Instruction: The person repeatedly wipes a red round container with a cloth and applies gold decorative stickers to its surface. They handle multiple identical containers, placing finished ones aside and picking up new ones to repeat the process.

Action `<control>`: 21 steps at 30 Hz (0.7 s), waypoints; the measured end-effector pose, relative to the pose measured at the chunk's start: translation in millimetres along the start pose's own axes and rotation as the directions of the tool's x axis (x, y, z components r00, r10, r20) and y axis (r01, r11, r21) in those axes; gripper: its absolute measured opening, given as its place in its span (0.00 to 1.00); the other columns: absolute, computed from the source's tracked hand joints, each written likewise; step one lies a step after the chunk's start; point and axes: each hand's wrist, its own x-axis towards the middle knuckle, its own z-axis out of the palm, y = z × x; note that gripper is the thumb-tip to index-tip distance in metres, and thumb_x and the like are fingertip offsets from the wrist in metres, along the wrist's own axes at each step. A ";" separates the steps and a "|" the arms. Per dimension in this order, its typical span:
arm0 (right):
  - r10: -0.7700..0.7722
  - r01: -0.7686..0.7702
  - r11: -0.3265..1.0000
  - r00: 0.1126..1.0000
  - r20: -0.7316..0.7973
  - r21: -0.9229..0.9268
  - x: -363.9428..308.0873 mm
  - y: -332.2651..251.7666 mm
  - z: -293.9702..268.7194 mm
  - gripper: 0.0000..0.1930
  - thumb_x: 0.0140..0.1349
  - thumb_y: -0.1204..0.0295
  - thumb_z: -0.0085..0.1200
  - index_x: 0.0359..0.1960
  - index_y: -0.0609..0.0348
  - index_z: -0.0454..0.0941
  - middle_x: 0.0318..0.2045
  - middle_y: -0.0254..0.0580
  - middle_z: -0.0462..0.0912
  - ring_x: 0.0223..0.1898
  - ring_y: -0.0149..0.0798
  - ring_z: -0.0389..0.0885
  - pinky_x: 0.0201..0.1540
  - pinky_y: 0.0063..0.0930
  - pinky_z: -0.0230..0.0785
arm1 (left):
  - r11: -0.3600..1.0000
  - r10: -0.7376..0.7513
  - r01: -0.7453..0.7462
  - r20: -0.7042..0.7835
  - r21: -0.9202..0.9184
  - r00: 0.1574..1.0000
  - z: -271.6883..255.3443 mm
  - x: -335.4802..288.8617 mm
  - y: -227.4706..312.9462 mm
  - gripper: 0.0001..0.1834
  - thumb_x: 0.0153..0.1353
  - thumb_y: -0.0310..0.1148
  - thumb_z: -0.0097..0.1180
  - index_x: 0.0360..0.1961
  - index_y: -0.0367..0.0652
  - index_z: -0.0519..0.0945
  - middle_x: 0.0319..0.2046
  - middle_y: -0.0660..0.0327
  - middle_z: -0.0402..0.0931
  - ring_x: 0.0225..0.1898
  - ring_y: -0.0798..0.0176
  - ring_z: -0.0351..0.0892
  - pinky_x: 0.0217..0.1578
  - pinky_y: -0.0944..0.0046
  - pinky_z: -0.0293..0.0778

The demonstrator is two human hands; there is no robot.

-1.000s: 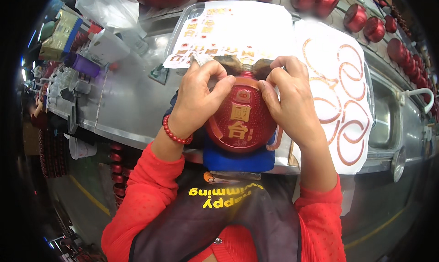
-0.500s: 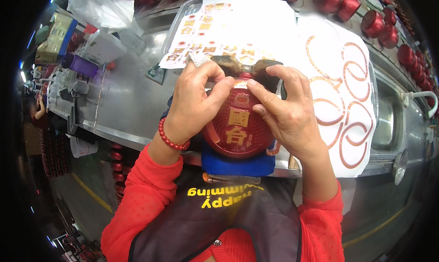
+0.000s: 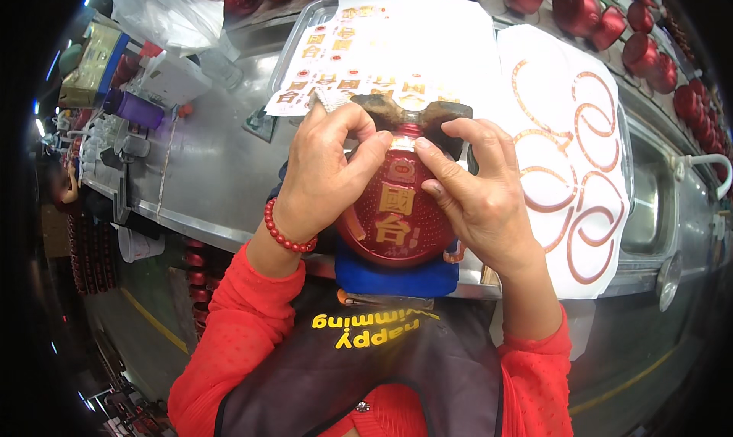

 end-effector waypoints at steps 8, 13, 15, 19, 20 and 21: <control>0.001 -0.001 1.000 1.000 -0.010 0.011 0.6 -1.6 0.7 0.24 0.53 0.74 0.70 0.55 0.52 0.85 0.53 0.47 0.78 0.57 0.54 0.75 0.58 0.47 0.71 | 1.000 0.001 -0.001 -0.004 -0.009 1.000 0.5 0.1 -2.2 0.10 0.59 0.34 0.66 0.28 0.42 0.78 0.28 0.49 0.75 0.35 0.42 0.76 0.39 0.46 0.71; 0.003 -0.002 1.000 1.000 -0.012 0.020 0.0 -1.2 0.9 0.23 0.54 0.74 0.69 0.55 0.53 0.86 0.52 0.47 0.78 0.56 0.53 0.76 0.58 0.46 0.71 | 1.000 -0.018 0.018 0.004 -0.024 1.000 0.2 -0.1 -2.1 0.10 0.59 0.34 0.67 0.28 0.42 0.78 0.29 0.48 0.75 0.35 0.41 0.76 0.39 0.46 0.71; -0.001 0.001 1.000 1.000 -0.012 0.018 -0.3 -0.9 1.0 0.23 0.54 0.74 0.69 0.54 0.54 0.86 0.52 0.47 0.78 0.56 0.53 0.76 0.58 0.46 0.71 | 0.999 -0.021 0.021 0.005 -0.026 1.000 0.0 0.0 -1.6 0.10 0.59 0.34 0.67 0.28 0.42 0.78 0.29 0.48 0.75 0.35 0.41 0.76 0.39 0.46 0.71; -0.016 0.016 1.000 1.000 -0.013 0.011 0.2 -0.4 0.4 0.22 0.54 0.74 0.69 0.54 0.55 0.86 0.52 0.47 0.78 0.56 0.54 0.76 0.58 0.46 0.72 | 1.000 -0.024 0.024 0.009 -0.012 1.000 -0.7 0.3 0.2 0.10 0.58 0.35 0.67 0.28 0.42 0.78 0.29 0.49 0.75 0.35 0.42 0.76 0.40 0.46 0.71; -0.024 0.024 1.000 1.000 -0.017 0.008 0.5 -0.6 0.4 0.22 0.54 0.74 0.69 0.54 0.55 0.86 0.52 0.47 0.78 0.56 0.54 0.76 0.58 0.46 0.72 | 1.000 -0.026 0.026 0.010 -0.004 1.000 -0.7 0.3 0.9 0.10 0.58 0.35 0.67 0.28 0.42 0.78 0.29 0.49 0.75 0.35 0.42 0.76 0.40 0.46 0.71; -0.018 0.019 1.000 1.000 -0.016 0.015 0.9 -0.7 0.4 0.22 0.54 0.74 0.69 0.54 0.55 0.85 0.51 0.47 0.78 0.56 0.54 0.76 0.58 0.46 0.72 | 1.000 -0.027 0.027 0.008 -0.001 1.000 -0.6 0.4 1.3 0.10 0.58 0.35 0.67 0.28 0.42 0.78 0.29 0.49 0.75 0.35 0.42 0.76 0.40 0.46 0.70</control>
